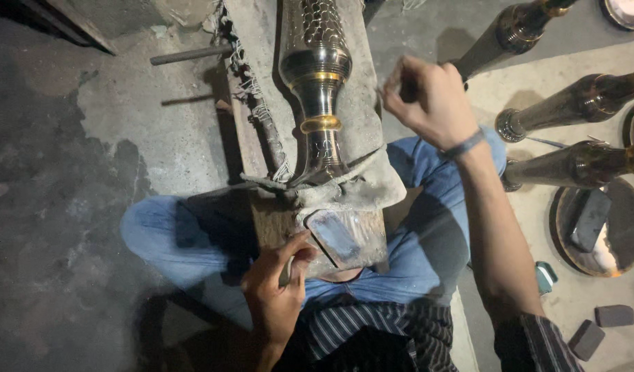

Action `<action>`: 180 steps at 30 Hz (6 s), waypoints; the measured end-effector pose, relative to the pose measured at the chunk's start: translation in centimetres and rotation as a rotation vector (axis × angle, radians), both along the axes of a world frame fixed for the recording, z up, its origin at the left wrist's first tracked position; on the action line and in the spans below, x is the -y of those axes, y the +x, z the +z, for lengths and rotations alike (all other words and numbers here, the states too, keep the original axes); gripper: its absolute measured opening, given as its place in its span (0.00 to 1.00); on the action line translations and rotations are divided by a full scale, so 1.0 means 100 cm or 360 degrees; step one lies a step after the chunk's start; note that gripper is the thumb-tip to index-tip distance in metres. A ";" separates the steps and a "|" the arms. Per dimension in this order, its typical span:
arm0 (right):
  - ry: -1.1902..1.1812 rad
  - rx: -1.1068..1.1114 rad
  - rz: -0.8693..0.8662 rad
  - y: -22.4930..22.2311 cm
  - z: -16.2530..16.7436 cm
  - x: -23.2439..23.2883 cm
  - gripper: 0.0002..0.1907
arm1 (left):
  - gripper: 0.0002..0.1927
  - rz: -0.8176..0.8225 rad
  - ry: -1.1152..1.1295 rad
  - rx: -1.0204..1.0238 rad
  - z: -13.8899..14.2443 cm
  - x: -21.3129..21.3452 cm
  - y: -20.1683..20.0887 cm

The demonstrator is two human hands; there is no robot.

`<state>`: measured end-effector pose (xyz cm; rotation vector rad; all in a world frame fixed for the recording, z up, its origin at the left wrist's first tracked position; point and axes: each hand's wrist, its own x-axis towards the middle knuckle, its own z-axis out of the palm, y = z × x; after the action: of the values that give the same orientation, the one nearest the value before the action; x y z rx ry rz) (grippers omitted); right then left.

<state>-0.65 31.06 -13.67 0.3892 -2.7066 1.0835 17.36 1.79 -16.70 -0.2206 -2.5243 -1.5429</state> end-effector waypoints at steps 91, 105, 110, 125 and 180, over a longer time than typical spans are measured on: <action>-0.0785 -0.0974 -0.0182 0.169 0.056 0.089 0.09 | 0.12 -0.0735 0.0477 -0.0619 0.133 -0.029 -0.049; -0.0610 -0.1101 -0.0115 0.161 0.058 0.085 0.11 | 0.10 -0.0755 0.0495 -0.0605 0.125 -0.027 -0.052; -0.0374 -0.1098 -0.0154 0.162 0.058 0.079 0.11 | 0.10 -0.0756 0.0543 -0.0571 0.119 -0.027 -0.052; -0.0467 -0.1300 -0.0223 0.156 0.052 0.091 0.11 | 0.06 -0.0884 0.0717 -0.0353 0.111 -0.018 -0.050; 0.0187 -0.0121 -0.0208 0.217 -0.055 0.111 0.21 | 0.30 -0.0390 -0.0228 -0.0041 -0.027 0.017 -0.018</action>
<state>21.03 19.98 -19.21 0.2620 -2.6934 0.8609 15.59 0.13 -19.44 -0.5854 -2.6713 -1.4254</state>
